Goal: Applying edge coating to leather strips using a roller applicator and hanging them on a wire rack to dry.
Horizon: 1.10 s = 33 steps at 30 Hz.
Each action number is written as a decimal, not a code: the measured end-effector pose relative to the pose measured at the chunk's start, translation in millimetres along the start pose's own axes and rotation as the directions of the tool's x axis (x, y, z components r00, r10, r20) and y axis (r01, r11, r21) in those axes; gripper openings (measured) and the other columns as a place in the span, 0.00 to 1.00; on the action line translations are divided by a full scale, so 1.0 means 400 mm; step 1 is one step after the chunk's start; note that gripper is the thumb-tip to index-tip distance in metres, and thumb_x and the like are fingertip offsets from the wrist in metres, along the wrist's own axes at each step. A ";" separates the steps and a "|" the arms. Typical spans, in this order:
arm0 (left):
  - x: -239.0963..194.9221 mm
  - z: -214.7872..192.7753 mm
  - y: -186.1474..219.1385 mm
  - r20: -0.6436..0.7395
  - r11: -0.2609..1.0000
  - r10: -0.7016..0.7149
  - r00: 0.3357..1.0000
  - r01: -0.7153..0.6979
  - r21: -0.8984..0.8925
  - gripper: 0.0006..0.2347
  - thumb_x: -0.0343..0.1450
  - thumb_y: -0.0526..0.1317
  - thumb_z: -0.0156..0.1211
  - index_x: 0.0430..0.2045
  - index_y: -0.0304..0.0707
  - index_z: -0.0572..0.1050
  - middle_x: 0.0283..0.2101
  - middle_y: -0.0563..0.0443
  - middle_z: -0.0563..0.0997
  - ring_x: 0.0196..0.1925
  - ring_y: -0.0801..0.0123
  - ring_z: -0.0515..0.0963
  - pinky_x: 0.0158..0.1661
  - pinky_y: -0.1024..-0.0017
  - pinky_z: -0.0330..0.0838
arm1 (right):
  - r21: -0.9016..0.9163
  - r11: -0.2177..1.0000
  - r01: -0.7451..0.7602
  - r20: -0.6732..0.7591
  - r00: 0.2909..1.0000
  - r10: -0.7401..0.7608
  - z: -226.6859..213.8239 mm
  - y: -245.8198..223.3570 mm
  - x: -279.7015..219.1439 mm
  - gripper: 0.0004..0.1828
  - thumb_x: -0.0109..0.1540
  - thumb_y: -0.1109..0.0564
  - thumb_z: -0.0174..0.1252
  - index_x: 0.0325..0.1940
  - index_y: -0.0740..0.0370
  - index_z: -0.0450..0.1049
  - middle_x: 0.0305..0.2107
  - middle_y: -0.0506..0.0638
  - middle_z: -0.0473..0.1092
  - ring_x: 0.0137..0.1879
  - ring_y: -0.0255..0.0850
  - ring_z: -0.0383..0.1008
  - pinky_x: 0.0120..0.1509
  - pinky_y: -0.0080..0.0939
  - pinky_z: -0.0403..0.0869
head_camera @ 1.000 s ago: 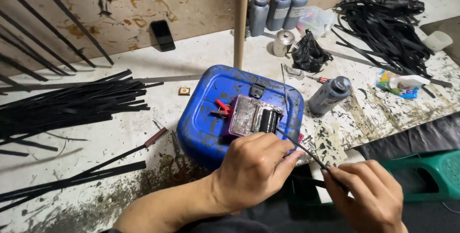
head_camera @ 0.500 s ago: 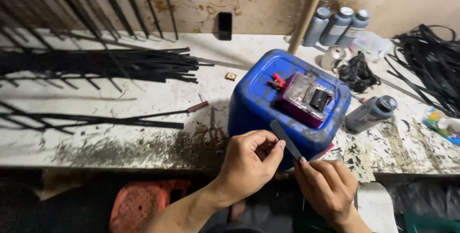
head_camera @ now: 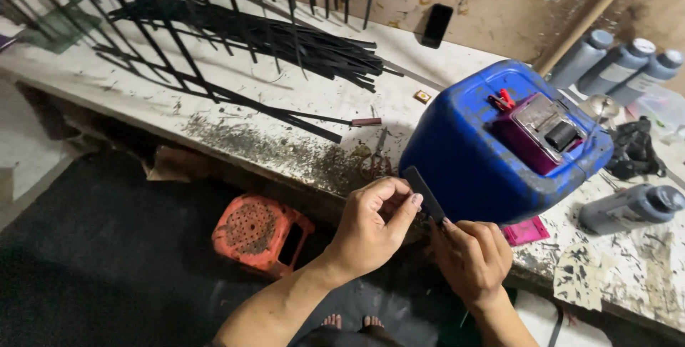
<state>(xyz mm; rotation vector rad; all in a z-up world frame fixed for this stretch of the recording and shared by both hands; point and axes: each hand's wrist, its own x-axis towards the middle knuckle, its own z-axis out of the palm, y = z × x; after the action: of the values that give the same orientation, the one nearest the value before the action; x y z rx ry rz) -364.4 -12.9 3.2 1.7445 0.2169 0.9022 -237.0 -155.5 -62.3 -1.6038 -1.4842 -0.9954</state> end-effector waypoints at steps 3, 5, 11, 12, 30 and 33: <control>-0.038 0.000 0.024 -0.040 1.000 0.018 0.999 -0.017 0.023 0.06 0.76 0.33 0.57 0.27 0.37 0.73 0.27 0.55 0.73 0.25 0.77 0.69 0.27 0.76 0.66 | 0.075 0.997 0.026 -0.040 0.999 -0.023 0.006 0.002 -0.011 0.10 0.62 0.63 0.69 0.36 0.66 0.72 0.27 0.58 0.72 0.28 0.47 0.68 0.31 0.42 0.66; -0.055 0.006 0.035 -0.091 0.993 0.034 0.995 -0.023 0.119 0.05 0.75 0.35 0.57 0.29 0.36 0.73 0.29 0.54 0.75 0.30 0.74 0.72 0.31 0.74 0.68 | 0.157 0.987 0.045 -0.040 0.998 -0.039 0.000 0.008 -0.003 0.11 0.62 0.62 0.68 0.36 0.67 0.71 0.27 0.58 0.71 0.28 0.47 0.67 0.32 0.43 0.65; -0.127 0.039 0.066 -0.176 0.989 -0.102 0.979 0.119 0.090 0.05 0.77 0.37 0.54 0.31 0.39 0.71 0.30 0.58 0.71 0.28 0.78 0.71 0.29 0.76 0.67 | 0.358 0.926 0.117 -0.075 0.993 -0.096 -0.002 0.021 -0.013 0.11 0.60 0.61 0.69 0.34 0.65 0.71 0.27 0.56 0.71 0.28 0.46 0.68 0.33 0.43 0.65; -0.135 0.050 0.059 -0.204 0.987 -0.099 0.974 0.123 0.105 0.05 0.77 0.37 0.54 0.31 0.39 0.71 0.30 0.58 0.71 0.28 0.78 0.71 0.29 0.76 0.67 | 0.385 0.914 0.130 -0.082 0.991 -0.107 0.001 0.025 -0.015 0.11 0.60 0.61 0.69 0.34 0.65 0.71 0.27 0.56 0.71 0.28 0.46 0.68 0.33 0.43 0.65; -0.279 0.064 0.022 -0.424 0.992 -0.125 0.897 0.101 -0.077 0.03 0.79 0.35 0.52 0.38 0.37 0.67 0.44 0.54 0.67 0.34 0.76 0.68 0.36 0.76 0.68 | 0.556 0.791 0.254 -0.144 0.967 -0.210 -0.008 -0.043 -0.016 0.19 0.59 0.57 0.75 0.32 0.63 0.68 0.26 0.53 0.71 0.28 0.44 0.66 0.31 0.42 0.61; -0.284 0.051 0.050 -0.425 0.998 -0.069 0.902 0.062 -0.031 0.03 0.79 0.33 0.52 0.36 0.36 0.67 0.42 0.54 0.67 0.34 0.77 0.66 0.38 0.76 0.66 | 0.598 0.755 0.269 -0.136 0.963 -0.235 -0.023 -0.061 -0.007 0.19 0.58 0.56 0.76 0.35 0.62 0.70 0.28 0.52 0.72 0.29 0.44 0.67 0.32 0.42 0.62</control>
<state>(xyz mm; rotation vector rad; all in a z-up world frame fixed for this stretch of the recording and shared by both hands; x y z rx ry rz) -435.3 -98.5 -33.6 1.4951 0.5504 1.2266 -261.9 -163.1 -60.6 -0.9143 -1.7838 -0.5812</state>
